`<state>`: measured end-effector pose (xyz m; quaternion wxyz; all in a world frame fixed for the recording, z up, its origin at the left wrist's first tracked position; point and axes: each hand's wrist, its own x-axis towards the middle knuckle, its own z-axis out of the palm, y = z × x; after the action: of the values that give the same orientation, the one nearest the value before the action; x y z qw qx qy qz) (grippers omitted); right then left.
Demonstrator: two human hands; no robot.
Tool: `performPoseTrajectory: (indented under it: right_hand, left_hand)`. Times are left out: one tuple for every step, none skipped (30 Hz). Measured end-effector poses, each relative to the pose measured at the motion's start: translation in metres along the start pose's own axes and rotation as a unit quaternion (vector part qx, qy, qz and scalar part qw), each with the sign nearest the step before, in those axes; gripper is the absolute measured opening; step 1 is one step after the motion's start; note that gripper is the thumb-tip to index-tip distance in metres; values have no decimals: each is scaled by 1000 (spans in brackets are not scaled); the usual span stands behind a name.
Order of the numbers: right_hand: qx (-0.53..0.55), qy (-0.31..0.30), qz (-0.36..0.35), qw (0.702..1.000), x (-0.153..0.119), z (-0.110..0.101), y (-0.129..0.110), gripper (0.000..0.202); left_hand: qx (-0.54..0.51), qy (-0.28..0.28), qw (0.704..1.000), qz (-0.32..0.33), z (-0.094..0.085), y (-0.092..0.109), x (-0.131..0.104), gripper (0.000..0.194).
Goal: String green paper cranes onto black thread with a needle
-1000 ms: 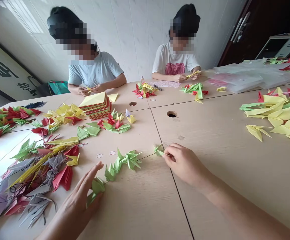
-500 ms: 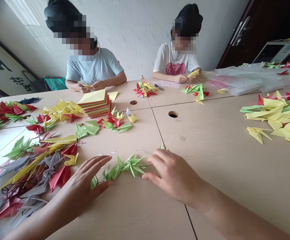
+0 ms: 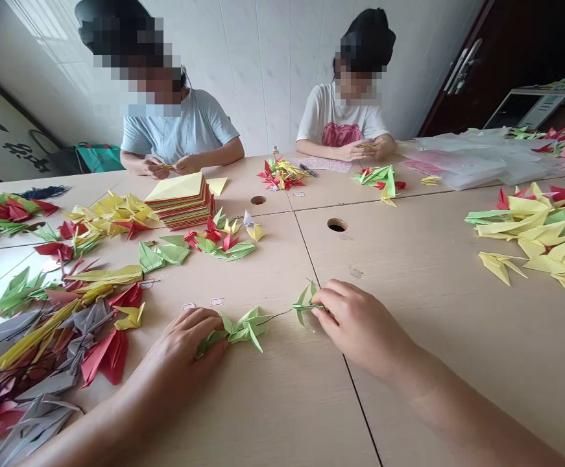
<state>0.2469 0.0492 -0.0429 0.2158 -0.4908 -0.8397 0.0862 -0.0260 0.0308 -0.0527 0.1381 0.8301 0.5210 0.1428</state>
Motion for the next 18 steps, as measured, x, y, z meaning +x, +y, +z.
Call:
performPoseTrajectory:
  right_hand:
    - [10,5,-4,1000,0,-1,-1,13]
    - [23,15,-16,999,0,-1,-5,13]
    - [39,25,-32,998,-1,1,-9,12]
    - [55,33,-47,997,-1,5,-15,9]
    - [67,36,-59,995,-1,9,-21,8]
    - [73,35,-68,994,-1,15,-26,11]
    - [70,30,-71,995,-1,20,-31,13]
    - [63,22,-73,995,-1,25,-35,13]
    - [53,13,-74,996,-1,30,-37,14]
    - [43,6,-73,996,-1,33,-38,16]
    - [35,-1,-70,997,0,34,-38,20]
    - [29,-4,-62,998,0,34,-37,23]
    - [25,-6,-51,998,0,33,-34,24]
    - [21,-9,-34,999,0,31,-31,23]
    - [16,-14,-15,1000,0,28,-27,23]
    - [10,-21,2,1000,-1,25,-24,22]
    - [6,-28,14,999,-2,23,-20,21]
    - [5,-33,20,999,-3,21,-16,19]
  left_hand:
    - [-2,-1,1000,1,0,0,0,11]
    - [-2,-2,1000,3,1,1,0,10]
    - [-2,-4,1000,5,1,2,1,9]
    - [-1,-6,1000,8,1,3,1,9]
    - [1,-8,1000,11,1,4,2,8]
    - [2,-9,1000,14,2,6,2,8]
    - [1,-10,1000,18,2,7,2,8]
    - [1,-11,1000,21,2,8,2,8]
    - [1,-13,1000,23,2,8,2,7]
    - [2,-16,1000,26,2,8,2,7]
    - [4,-18,999,27,2,8,2,7]
    - [5,-20,999,28,2,8,2,8]
    - [7,-22,999,26,2,7,1,8]
    - [9,-24,999,23,3,6,1,9]
    - [9,-26,999,20,2,6,0,10]
    - [8,-29,999,15,2,5,0,10]
    - [4,-31,999,9,0,4,-2,12]
    - [-4,-32,999,4,-2,3,-4,18]
